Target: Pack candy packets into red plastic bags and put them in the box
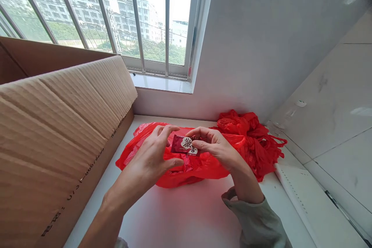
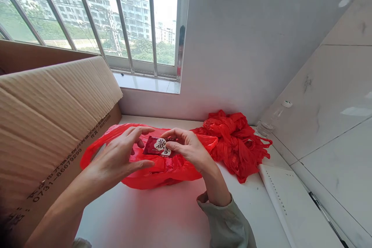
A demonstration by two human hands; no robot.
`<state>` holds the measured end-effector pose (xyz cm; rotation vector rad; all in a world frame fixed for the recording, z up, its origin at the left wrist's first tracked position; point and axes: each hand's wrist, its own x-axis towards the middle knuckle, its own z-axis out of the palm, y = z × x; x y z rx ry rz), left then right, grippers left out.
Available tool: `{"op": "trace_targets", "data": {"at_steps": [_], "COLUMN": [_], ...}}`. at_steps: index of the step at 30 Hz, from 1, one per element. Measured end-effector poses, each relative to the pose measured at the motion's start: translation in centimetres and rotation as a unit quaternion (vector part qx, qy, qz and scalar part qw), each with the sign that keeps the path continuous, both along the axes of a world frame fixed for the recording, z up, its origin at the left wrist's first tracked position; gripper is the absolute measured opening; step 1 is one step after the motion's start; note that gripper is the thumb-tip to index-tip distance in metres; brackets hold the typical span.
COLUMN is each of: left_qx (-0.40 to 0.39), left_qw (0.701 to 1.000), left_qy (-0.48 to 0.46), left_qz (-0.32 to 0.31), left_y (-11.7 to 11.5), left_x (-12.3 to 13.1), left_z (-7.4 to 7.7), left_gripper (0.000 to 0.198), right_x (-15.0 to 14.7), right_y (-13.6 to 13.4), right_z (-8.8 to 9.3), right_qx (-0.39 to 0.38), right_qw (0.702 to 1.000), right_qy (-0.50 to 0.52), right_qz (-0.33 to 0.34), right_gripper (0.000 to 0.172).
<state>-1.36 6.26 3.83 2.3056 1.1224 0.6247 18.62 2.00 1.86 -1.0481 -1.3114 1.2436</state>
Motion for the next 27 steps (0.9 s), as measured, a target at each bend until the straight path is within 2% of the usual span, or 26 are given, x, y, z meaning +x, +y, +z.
{"op": "trace_targets", "data": {"at_steps": [2, 4, 7, 11, 16, 19, 21, 24, 27], "left_qx": [-0.076, -0.134, -0.156, -0.129, -0.114, -0.055, -0.008, 0.028, 0.054], "left_qw": [0.997, 0.988, 0.98, 0.985, 0.989, 0.998, 0.999, 0.997, 0.997], "left_qy": [-0.02, -0.057, -0.095, -0.085, -0.062, -0.019, -0.03, -0.065, -0.016], "left_qz": [-0.024, -0.06, -0.085, -0.073, -0.073, -0.033, -0.015, -0.039, -0.061], "left_y": [-0.1, -0.2, -0.3, -0.1, 0.0, -0.7, -1.3, -2.3, -3.0], "left_x": [0.0, 0.2, 0.3, 0.5, 0.5, -0.7, -2.1, -4.2, -5.0], "left_z": [-0.1, -0.1, -0.1, -0.1, 0.0, -0.8, -2.0, -3.7, -4.4], "left_gripper": [0.052, 0.041, 0.027, 0.014, 0.02, 0.034, 0.046, 0.051, 0.046], "right_x": [0.1, 0.1, 0.0, -0.1, -0.2, -0.3, -0.5, -1.3, -2.4], "right_y": [-0.1, -0.2, -0.2, -0.1, 0.0, 0.2, 0.4, 0.8, 1.4], "right_z": [0.1, 0.1, 0.1, 0.0, -0.3, -0.8, -1.3, -2.5, -3.5], "right_qx": [0.011, 0.015, 0.014, 0.01, 0.009, 0.018, 0.025, 0.034, 0.041], "right_qw": [1.0, 1.0, 1.0, 1.0, 0.999, 0.991, 0.971, 0.934, 0.917], "right_qy": [-0.012, -0.017, -0.024, -0.021, -0.033, -0.13, -0.232, -0.35, -0.393], "right_qz": [0.004, 0.009, 0.011, 0.018, 0.015, -0.021, -0.047, -0.058, -0.057], "right_gripper": [0.021, 0.02, 0.019, 0.018, 0.014, 0.014, 0.02, 0.034, 0.041]}}
